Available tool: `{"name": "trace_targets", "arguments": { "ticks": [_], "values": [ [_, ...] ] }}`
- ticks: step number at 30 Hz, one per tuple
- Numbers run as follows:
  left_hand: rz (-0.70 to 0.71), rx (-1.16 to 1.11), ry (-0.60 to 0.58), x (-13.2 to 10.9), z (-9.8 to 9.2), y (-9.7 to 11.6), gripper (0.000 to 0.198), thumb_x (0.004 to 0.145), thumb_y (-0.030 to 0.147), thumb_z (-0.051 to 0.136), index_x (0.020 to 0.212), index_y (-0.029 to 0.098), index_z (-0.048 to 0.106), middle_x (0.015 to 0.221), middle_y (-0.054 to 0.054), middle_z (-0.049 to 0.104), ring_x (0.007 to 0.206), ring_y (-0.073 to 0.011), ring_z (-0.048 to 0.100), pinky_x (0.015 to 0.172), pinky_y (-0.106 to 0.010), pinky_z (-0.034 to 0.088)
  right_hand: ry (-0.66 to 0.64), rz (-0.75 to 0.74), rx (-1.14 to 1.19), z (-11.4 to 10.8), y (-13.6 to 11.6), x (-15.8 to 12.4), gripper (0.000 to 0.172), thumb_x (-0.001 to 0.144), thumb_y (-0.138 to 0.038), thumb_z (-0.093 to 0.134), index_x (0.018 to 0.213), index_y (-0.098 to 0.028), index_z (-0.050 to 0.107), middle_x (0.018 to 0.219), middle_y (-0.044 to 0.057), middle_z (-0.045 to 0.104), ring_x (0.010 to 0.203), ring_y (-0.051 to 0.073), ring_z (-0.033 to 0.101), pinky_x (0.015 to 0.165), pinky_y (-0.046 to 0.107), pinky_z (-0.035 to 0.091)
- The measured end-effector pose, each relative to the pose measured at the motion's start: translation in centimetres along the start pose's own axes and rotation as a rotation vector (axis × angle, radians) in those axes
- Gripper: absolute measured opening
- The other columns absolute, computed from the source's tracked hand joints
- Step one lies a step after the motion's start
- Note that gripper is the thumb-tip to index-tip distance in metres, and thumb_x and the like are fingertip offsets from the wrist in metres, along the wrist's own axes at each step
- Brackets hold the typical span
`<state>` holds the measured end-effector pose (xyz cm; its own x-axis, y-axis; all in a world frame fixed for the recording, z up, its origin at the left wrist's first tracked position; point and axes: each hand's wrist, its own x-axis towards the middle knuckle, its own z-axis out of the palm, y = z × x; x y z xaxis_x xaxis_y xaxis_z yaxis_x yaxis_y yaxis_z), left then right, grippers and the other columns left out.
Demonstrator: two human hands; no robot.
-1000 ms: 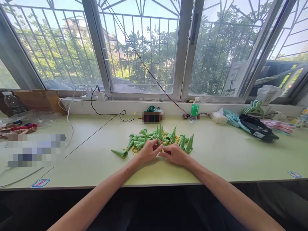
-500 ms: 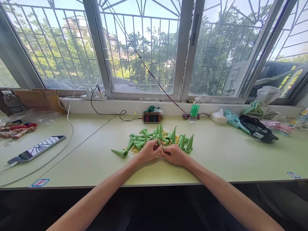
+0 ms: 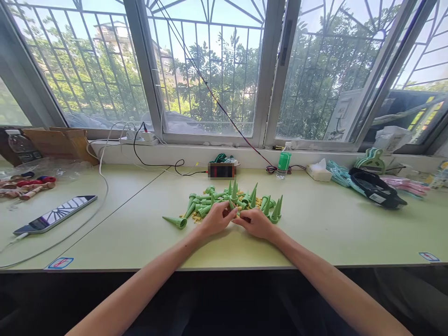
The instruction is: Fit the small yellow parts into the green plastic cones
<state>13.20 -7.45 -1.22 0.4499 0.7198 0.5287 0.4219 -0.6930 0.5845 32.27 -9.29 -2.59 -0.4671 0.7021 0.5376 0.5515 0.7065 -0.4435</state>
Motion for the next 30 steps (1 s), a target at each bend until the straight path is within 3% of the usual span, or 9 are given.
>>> {"name": "trace_targets", "arguments": {
  "ticks": [5,15,23,30],
  "values": [
    [-0.003,0.028,0.077,0.2,-0.1,0.2,0.044,0.098,0.043,0.041,0.061,0.018,0.042,0.049,0.004,0.041,0.047,-0.0086,0.034,0.051,-0.025,0.029,0.017,0.01,-0.027,-0.2,0.0,0.1,0.05,0.095,-0.045,0.051,0.054,-0.018,0.042,0.05,-0.006,0.031,0.051,0.009,0.023,0.052,0.024,0.025],
    [-0.057,-0.059,0.027,0.0,-0.5,1.0,0.045,0.101,0.043,0.033,0.065,0.018,0.046,0.049,0.003,0.047,0.048,-0.0108,0.044,0.057,-0.026,0.038,0.046,-0.005,-0.008,0.1,-0.4,0.0,0.051,0.096,-0.044,0.047,0.053,-0.018,0.039,0.049,-0.006,0.033,0.049,0.008,0.027,0.053,0.024,0.025],
    [-0.043,-0.067,0.02,0.0,-0.4,0.9,0.043,0.1,0.042,0.034,0.067,0.019,0.049,0.048,0.002,0.049,0.049,-0.0112,0.044,0.056,-0.027,0.038,0.033,-0.011,-0.035,-0.1,-0.8,0.0,0.052,0.098,-0.044,0.045,0.052,-0.018,0.041,0.048,-0.005,0.033,0.049,0.009,0.024,0.052,0.025,0.025],
    [-0.045,-0.055,0.019,0.0,-0.5,0.9,0.045,0.099,0.044,0.038,0.062,0.019,0.042,0.047,0.004,0.046,0.046,-0.0094,0.039,0.052,-0.025,0.035,0.03,-0.006,-0.031,-0.1,-0.9,0.0,0.054,0.098,-0.046,0.044,0.052,-0.018,0.041,0.048,-0.005,0.033,0.049,0.009,0.024,0.052,0.025,0.025]
  ]
}}
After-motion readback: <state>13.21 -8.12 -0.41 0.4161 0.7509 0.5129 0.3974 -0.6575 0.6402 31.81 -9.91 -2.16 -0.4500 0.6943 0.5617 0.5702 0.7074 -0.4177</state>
